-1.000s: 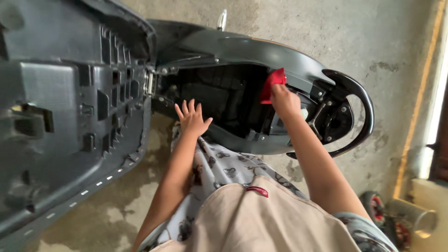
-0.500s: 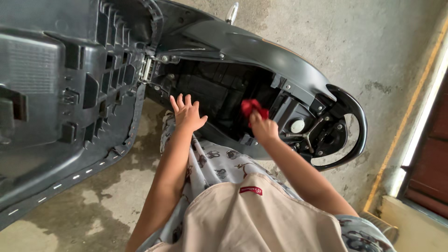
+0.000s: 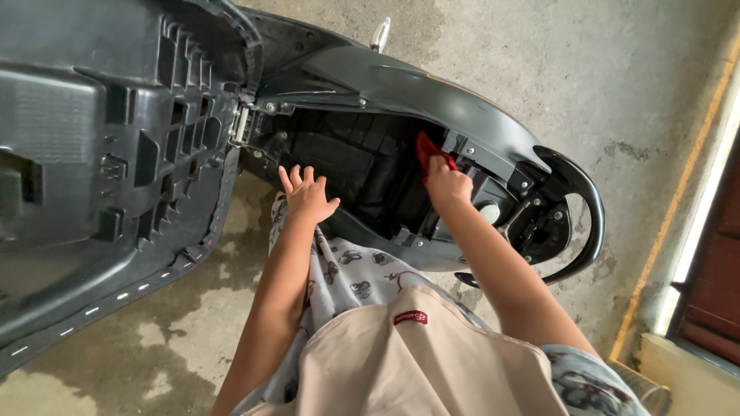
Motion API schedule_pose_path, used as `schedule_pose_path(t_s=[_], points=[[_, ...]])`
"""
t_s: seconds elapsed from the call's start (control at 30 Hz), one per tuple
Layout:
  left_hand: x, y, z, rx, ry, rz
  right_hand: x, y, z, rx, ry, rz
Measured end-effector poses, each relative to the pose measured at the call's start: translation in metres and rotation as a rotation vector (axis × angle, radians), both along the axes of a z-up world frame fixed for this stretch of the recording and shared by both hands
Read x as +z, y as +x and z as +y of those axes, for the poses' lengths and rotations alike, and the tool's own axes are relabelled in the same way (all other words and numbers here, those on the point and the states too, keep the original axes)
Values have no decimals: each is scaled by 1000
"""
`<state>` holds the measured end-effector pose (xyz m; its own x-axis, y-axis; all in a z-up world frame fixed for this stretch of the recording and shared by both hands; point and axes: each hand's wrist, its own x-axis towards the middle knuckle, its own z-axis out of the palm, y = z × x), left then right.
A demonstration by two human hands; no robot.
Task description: The person wipes the interior of a motorcycle's under-seat storage compartment with a red cloth. They repeatedly rub the floor and side walls of the compartment while holding a small yellow tool in the other hand.
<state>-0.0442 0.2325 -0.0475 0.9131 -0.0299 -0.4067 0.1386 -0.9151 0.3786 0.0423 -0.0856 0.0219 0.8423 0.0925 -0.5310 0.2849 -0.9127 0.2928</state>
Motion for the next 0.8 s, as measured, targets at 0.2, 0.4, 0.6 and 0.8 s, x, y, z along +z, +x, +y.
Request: schedule_pose_path(t_s=[0.2,0.4,0.6,0.8], points=[[6,-3,-1,-7,-21,-21,18,-8,-12,-54,16,-77],[10,0,3,-45,-8,36,12,0,-4,-64,44,-33],[5,-3,5,-64,-22,12,4,-34,-12,16,7,98],[8,2,7,-86,-31,41,-3,-84,-7,242,-136,309]])
